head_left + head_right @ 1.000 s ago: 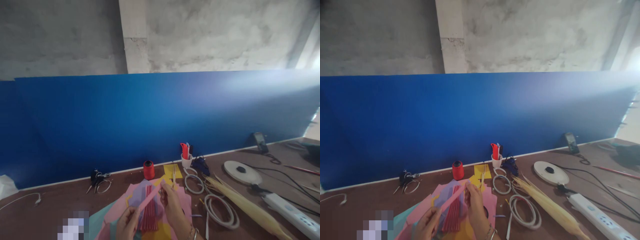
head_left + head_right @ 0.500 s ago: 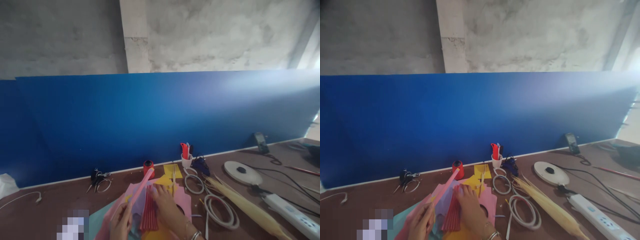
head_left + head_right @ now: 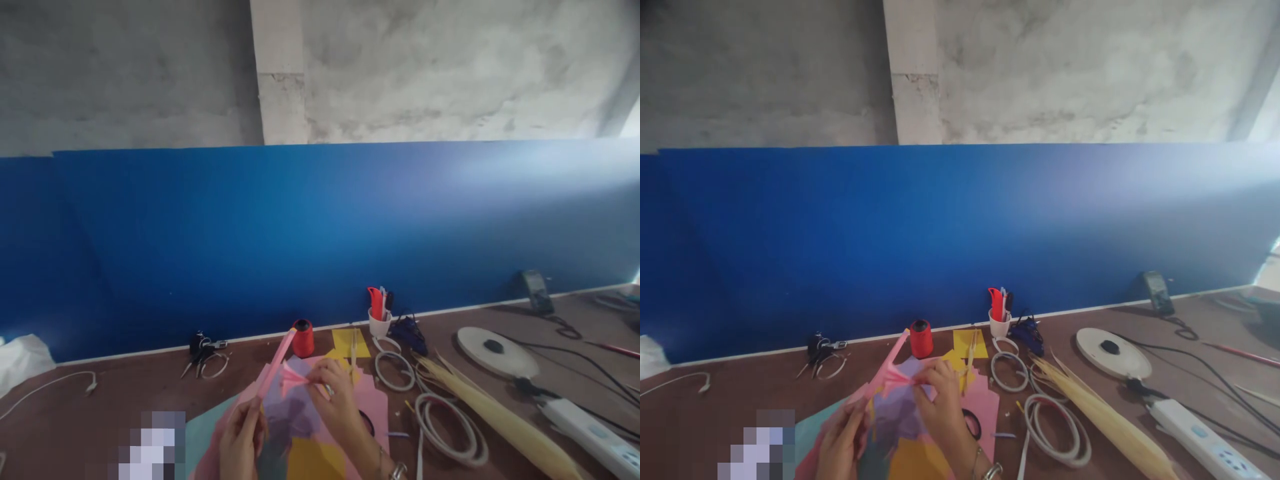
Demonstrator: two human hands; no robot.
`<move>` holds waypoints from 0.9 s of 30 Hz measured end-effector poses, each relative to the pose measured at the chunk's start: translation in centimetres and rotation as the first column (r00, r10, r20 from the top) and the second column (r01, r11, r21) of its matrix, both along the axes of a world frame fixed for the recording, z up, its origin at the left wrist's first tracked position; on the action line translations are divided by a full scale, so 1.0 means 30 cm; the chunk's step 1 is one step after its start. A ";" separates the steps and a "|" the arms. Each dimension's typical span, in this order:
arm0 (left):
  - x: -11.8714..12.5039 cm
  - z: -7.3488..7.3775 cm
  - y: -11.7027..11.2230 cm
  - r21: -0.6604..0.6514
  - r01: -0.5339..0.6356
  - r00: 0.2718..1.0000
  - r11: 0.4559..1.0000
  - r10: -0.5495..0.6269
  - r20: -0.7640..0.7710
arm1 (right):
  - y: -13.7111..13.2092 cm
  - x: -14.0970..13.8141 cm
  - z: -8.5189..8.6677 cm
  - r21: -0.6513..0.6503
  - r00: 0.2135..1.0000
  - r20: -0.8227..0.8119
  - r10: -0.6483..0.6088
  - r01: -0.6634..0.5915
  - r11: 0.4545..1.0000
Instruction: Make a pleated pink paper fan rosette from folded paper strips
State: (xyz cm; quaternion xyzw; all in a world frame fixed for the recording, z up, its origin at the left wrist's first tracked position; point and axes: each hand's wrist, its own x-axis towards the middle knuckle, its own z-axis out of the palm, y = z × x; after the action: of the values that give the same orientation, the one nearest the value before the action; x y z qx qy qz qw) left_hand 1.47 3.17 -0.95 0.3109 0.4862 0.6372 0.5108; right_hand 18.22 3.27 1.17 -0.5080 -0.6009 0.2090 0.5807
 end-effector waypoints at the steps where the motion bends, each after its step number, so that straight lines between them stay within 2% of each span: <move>1: 0.000 -0.005 0.001 0.002 -0.007 1.000 1.000 0.006 0.015 | 0.003 0.001 0.011 -0.053 0.986 -0.168 0.008 -0.017 0.998; 3: 0.002 -0.017 0.003 -0.013 -0.003 0.999 1.000 0.004 0.043 | 0.009 0.005 0.027 -0.156 0.870 -0.493 0.027 -0.119 0.981; 5: 0.005 -0.028 0.003 -0.031 0.017 0.999 0.999 -0.016 0.041 | 0.009 0.007 0.032 -0.190 0.692 -0.719 0.054 -0.271 0.943; 7: 0.007 -0.037 0.002 -0.035 0.061 0.998 0.998 -0.061 -0.002 | 0.005 0.006 0.021 -0.173 0.540 -0.838 0.078 -0.398 0.901; 9: 0.008 -0.044 0.001 -0.020 0.104 0.992 0.994 -0.105 -0.064 | 0.001 -0.001 -0.002 -0.149 0.444 -0.890 0.099 -0.489 0.859; 11: 0.008 -0.053 0.003 -0.006 0.144 0.982 0.990 -0.144 -0.124 | 0.000 -0.011 -0.028 -0.137 0.411 -0.905 0.112 -0.530 0.837; 13: 0.006 -0.064 0.007 -0.006 0.168 0.973 0.986 -0.166 -0.160 | 0.002 -0.021 -0.049 -0.135 0.416 -0.899 0.138 -0.562 0.816; 17: -0.001 -0.070 0.015 -0.019 0.152 0.977 0.988 -0.153 -0.148 | 0.008 -0.028 -0.073 -0.106 0.421 -0.885 0.201 -0.600 0.793; 22: -0.004 -0.037 0.003 0.011 0.079 0.979 0.997 -0.075 -0.190 | 0.011 -0.012 -0.096 -0.045 0.383 -0.891 0.242 -0.607 0.793; 27: -0.005 -0.014 -0.007 -0.004 0.074 0.980 0.997 -0.074 -0.187 | 0.003 -0.010 -0.088 0.005 0.362 -0.878 0.312 -0.646 0.764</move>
State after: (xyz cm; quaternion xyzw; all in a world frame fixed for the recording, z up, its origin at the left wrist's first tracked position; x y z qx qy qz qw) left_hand 1.34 2.95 -1.39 0.3880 0.5193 0.5865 0.4856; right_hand 17.93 3.36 -1.47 -0.2320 -0.3202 0.6894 0.6069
